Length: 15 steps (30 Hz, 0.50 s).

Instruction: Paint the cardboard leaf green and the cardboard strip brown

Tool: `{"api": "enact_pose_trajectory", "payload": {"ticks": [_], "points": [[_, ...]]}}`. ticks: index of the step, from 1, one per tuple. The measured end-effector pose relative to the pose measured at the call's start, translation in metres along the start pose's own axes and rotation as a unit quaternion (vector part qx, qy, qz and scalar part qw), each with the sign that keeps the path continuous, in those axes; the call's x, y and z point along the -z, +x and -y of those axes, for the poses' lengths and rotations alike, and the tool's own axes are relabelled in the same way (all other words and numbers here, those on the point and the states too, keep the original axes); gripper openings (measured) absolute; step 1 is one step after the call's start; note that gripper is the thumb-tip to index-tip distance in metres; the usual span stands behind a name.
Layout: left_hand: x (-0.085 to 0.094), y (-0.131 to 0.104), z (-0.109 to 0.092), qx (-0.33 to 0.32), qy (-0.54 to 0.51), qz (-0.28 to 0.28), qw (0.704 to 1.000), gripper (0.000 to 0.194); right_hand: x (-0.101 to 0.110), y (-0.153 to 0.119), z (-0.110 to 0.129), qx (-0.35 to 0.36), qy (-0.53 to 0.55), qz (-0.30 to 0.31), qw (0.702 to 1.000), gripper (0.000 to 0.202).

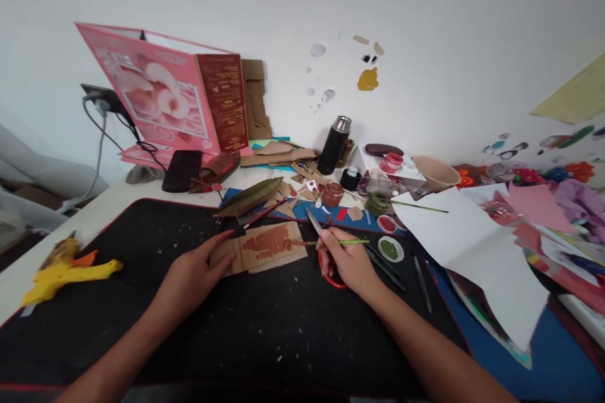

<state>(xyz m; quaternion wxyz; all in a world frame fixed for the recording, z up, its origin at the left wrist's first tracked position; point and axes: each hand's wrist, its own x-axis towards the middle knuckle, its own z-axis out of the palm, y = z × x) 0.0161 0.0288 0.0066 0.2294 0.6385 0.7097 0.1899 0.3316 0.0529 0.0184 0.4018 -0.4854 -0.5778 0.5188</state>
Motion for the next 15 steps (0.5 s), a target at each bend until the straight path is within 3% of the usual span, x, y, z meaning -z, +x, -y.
{"api": "enact_pose_trajectory", "payload": {"ticks": [8,15], "points": [[0.000,-0.001,-0.002,0.009,0.008,-0.003,1.000,0.071,-0.007,0.029,-0.006,0.020,0.037,-0.030,0.999,0.052],[0.002,-0.001,-0.005,0.012,0.011,0.000,1.000,0.073,-0.006,0.038,-0.006,0.036,0.032,-0.047,0.998,0.050]]}}
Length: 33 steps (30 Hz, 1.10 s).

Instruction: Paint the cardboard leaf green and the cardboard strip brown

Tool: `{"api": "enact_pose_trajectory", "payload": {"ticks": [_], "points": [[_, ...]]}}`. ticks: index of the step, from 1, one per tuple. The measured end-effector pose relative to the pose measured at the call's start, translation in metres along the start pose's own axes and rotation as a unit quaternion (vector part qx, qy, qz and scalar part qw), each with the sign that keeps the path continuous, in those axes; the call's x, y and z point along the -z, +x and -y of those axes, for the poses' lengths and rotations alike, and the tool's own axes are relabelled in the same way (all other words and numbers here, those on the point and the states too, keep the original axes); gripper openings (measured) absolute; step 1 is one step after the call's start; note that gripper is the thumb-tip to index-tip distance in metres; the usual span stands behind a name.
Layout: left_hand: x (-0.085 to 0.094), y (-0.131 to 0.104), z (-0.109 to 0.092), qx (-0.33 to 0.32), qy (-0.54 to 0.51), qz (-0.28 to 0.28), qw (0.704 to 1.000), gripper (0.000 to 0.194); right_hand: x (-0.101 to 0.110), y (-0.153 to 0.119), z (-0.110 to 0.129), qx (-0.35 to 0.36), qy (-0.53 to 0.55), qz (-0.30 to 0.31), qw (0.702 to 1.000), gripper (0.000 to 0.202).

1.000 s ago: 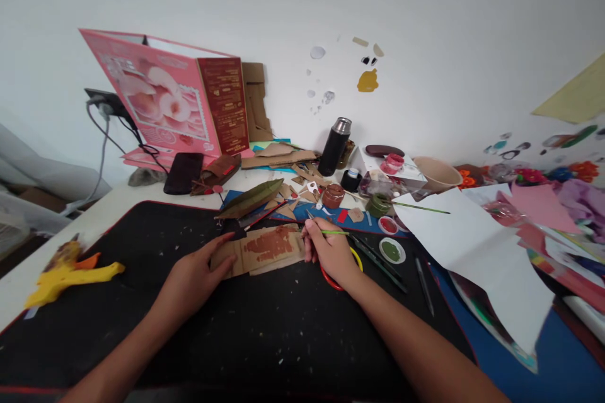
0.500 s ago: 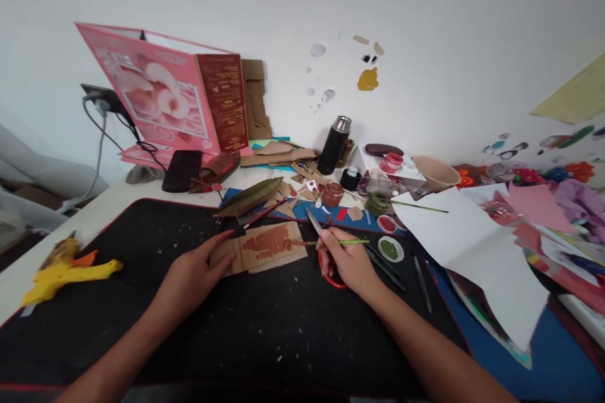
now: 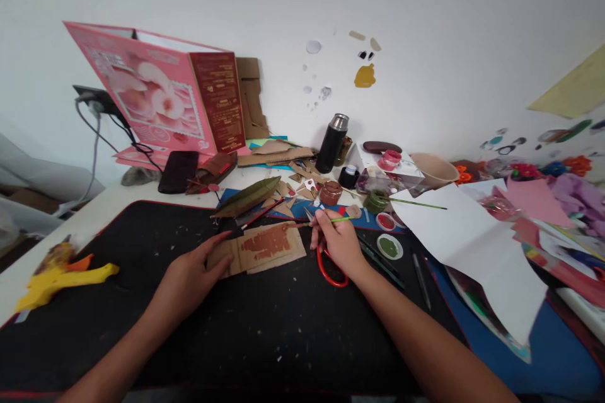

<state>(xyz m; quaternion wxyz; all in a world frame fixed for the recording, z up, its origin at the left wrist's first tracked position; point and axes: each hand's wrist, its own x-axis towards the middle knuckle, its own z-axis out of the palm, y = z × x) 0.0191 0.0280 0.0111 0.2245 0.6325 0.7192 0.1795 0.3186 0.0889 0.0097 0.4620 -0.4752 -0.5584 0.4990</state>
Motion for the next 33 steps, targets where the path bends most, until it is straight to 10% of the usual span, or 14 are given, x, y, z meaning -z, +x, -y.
{"api": "enact_pose_trajectory", "payload": {"ticks": [33], "points": [[-0.003,0.001,0.004,-0.012,-0.022,-0.012,1.000,0.072,-0.005,-0.002,-0.001,0.027,-0.038,0.008,0.999,0.050]]}}
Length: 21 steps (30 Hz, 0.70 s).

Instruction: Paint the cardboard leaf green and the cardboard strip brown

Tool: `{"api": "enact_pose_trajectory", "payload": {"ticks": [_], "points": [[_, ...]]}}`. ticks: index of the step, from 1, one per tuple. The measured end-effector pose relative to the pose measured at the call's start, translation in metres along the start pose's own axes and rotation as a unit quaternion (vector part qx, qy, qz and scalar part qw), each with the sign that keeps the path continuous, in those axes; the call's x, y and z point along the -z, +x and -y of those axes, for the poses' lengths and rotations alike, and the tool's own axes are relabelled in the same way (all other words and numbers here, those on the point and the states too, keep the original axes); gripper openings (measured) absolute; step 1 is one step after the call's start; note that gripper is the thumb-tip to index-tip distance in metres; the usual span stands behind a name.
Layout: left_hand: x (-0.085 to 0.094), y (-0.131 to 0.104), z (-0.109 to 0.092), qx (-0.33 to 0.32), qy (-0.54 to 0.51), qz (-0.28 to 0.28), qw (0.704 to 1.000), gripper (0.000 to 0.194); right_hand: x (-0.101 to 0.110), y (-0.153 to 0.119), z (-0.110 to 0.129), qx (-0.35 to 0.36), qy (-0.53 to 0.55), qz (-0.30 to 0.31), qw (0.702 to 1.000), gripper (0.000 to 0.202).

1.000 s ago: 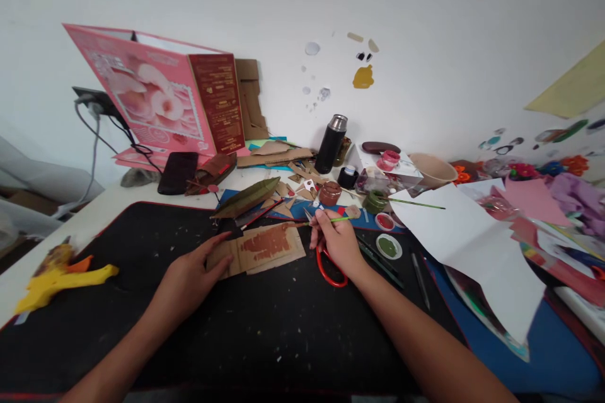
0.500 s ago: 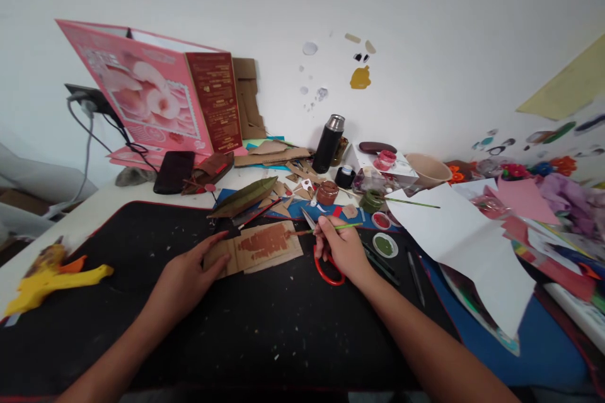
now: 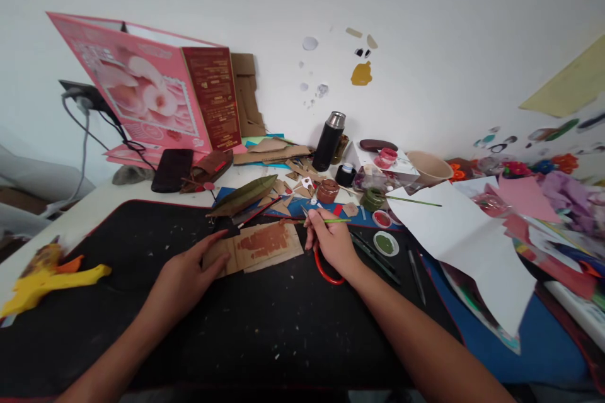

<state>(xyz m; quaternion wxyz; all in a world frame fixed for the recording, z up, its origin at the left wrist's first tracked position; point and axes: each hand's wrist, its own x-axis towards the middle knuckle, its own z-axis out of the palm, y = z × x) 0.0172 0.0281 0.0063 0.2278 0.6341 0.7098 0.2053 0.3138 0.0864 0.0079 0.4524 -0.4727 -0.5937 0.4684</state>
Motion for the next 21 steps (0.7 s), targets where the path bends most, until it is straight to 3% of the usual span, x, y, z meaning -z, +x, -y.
{"api": "enact_pose_trajectory", "payload": {"ticks": [7,15,21], "points": [[0.001,0.001,0.001,-0.002,0.003,0.004,1.000,0.070,0.011,-0.014,0.001,0.001,-0.035,-0.008,0.999,0.050],[0.000,-0.001,0.000,-0.005,-0.008,-0.009,1.000,0.068,-0.002,-0.006,0.001,0.023,-0.053,-0.006,0.998,0.051],[0.001,0.000,0.000,-0.005,-0.004,-0.003,1.000,0.069,0.010,-0.015,0.005,0.016,-0.060,0.004,0.998,0.052]]}}
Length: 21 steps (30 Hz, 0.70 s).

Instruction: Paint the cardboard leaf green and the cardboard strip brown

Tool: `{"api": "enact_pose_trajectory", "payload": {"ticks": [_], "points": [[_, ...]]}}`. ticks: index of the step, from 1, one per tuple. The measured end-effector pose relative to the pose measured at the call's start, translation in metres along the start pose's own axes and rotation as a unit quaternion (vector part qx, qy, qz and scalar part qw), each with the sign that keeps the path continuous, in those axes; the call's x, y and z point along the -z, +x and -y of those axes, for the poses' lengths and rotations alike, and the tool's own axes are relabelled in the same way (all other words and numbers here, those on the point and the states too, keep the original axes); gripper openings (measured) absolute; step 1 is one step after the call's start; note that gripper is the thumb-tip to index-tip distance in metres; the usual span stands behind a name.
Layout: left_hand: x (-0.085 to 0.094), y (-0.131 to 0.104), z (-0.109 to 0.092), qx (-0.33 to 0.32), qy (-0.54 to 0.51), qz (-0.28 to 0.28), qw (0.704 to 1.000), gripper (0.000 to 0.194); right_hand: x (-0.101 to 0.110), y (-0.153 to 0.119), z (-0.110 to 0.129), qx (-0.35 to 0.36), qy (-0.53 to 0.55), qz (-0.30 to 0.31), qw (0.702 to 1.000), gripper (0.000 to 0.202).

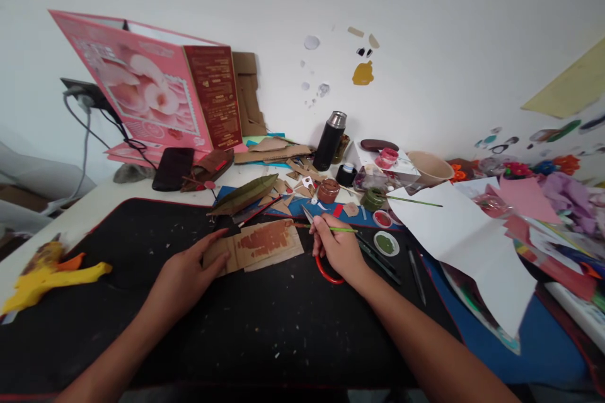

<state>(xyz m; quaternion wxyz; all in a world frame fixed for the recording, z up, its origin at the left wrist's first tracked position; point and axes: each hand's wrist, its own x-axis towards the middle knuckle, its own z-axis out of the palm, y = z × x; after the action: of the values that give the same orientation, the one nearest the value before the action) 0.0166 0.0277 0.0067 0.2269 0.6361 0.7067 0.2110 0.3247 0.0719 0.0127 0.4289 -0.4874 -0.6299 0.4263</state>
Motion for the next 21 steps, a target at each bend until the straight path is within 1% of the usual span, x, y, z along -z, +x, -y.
{"api": "enact_pose_trajectory", "payload": {"ticks": [3,8,10,14,17,19,21], "points": [[0.001,0.000,-0.002,0.006,0.009,0.003,1.000,0.070,-0.002,-0.001,0.004,0.004,-0.008,0.002,1.000,0.051],[0.003,-0.001,-0.004,0.006,0.015,0.006,1.000,0.071,-0.017,0.007,0.005,0.018,-0.008,0.008,1.000,0.048],[0.003,-0.001,-0.004,0.002,0.016,0.004,1.000,0.070,-0.018,0.006,0.004,0.021,-0.009,0.018,1.000,0.047],[0.002,-0.001,-0.002,-0.007,0.007,-0.003,1.000,0.067,-0.007,-0.006,0.007,0.002,-0.021,0.034,0.999,0.050],[0.001,-0.001,-0.001,-0.012,-0.005,-0.006,1.000,0.066,0.003,-0.019,0.013,-0.021,-0.007,0.044,0.999,0.053],[0.001,-0.001,0.000,-0.014,-0.010,-0.008,1.000,0.065,0.006,-0.026,0.016,-0.033,-0.002,0.047,0.998,0.053],[0.001,-0.001,0.000,-0.016,-0.007,-0.010,1.000,0.064,0.004,-0.028,0.015,-0.041,0.001,0.044,0.998,0.054]]}}
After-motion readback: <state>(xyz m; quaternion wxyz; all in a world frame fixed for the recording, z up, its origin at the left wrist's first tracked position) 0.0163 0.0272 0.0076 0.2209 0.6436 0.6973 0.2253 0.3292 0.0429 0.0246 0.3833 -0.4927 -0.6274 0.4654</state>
